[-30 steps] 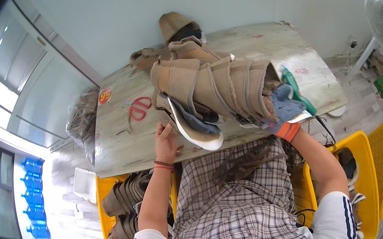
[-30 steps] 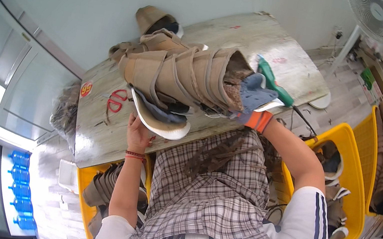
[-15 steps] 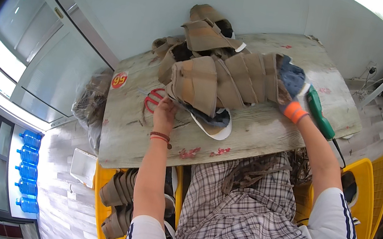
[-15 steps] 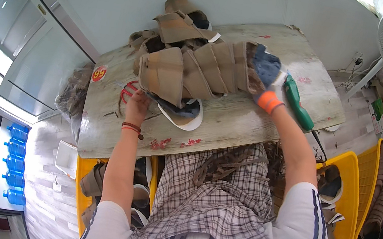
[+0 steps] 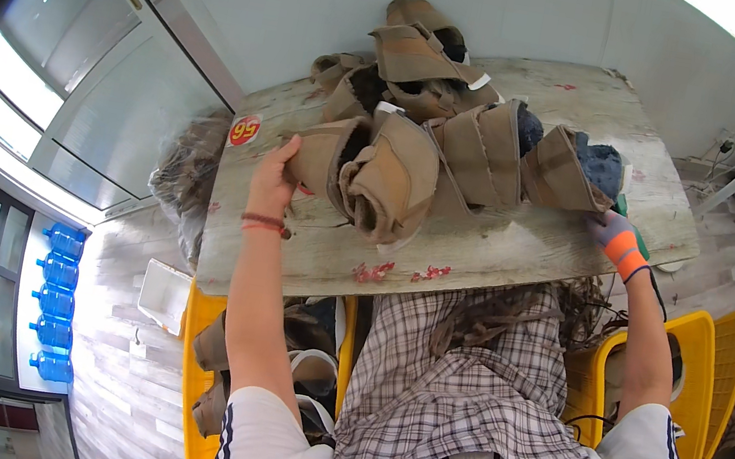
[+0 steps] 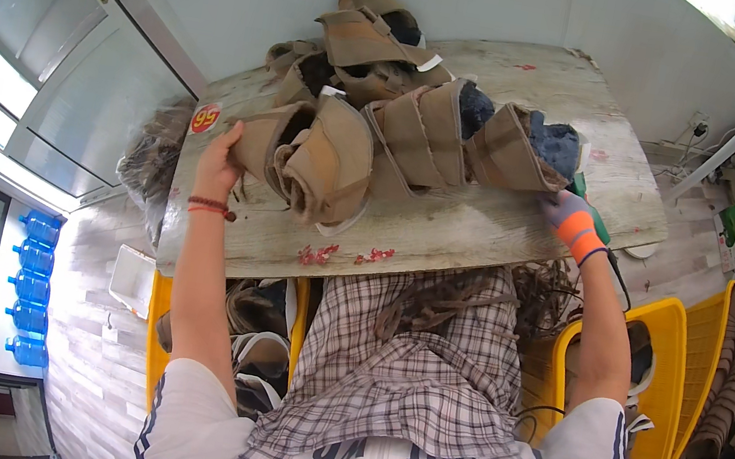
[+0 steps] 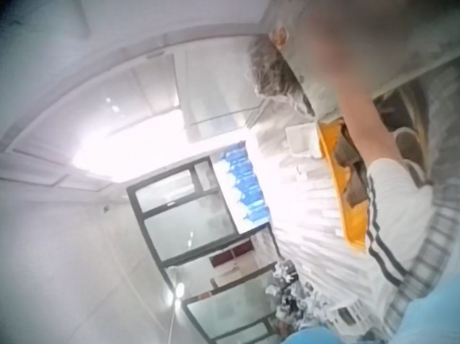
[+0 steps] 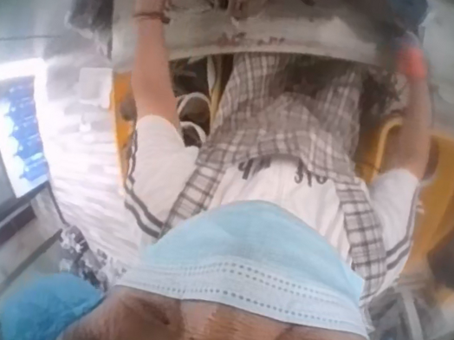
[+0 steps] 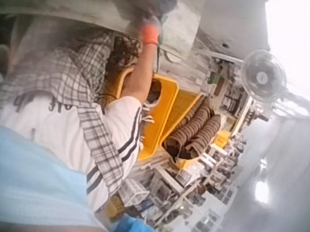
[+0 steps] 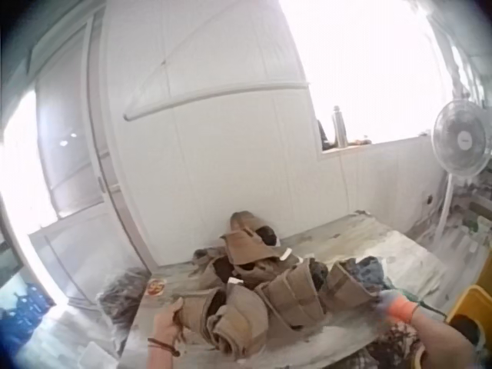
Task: The person uses a green electric trimmer to cut excess fabric from the top edges of several brown shoe uppers on a workbench. They rotate each upper to trim different sides, then use red-handled scissors to snip interior threads. Trimmed uppers are placed into a yellow bin.
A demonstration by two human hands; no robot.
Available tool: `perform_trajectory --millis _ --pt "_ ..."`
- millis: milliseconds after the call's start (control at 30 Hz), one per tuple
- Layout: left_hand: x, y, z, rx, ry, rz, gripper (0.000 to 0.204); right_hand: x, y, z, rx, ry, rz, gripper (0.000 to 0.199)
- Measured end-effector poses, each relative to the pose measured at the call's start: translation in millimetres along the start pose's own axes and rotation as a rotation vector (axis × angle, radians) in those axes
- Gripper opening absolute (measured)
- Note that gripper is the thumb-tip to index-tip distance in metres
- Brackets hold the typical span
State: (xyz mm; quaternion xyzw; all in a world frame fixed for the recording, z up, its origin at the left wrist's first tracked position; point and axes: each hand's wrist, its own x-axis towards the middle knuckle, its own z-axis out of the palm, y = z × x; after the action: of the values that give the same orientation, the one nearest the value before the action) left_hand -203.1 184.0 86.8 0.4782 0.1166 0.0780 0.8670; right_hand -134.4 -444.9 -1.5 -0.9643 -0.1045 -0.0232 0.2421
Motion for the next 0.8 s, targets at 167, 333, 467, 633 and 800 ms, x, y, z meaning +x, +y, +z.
perform_trajectory --millis 167,333,467,633,800 --pt "-102.1 23.8 15.2 -0.057 0.188 0.438 0.036 -33.3 10.6 -40.4 -0.364 0.247 0.295 0.043" --pt "-149.7 -1.7 -14.6 -0.049 0.305 0.64 0.037 -30.8 44.3 -8.5 -0.428 0.348 0.272 0.061" --pt "-164.9 2.1 -43.1 -0.34 0.266 0.509 0.038 8.5 26.3 -5.3 -0.33 0.208 0.285 0.069" --pt "-177.7 30.8 -33.2 -0.52 0.207 0.477 0.036 43.6 135.5 -30.2 0.19 0.096 0.321 0.042" --pt "-195.1 58.3 0.3 -0.543 0.034 0.43 0.04 13.0 153.2 -58.6 0.378 0.133 0.535 0.048"
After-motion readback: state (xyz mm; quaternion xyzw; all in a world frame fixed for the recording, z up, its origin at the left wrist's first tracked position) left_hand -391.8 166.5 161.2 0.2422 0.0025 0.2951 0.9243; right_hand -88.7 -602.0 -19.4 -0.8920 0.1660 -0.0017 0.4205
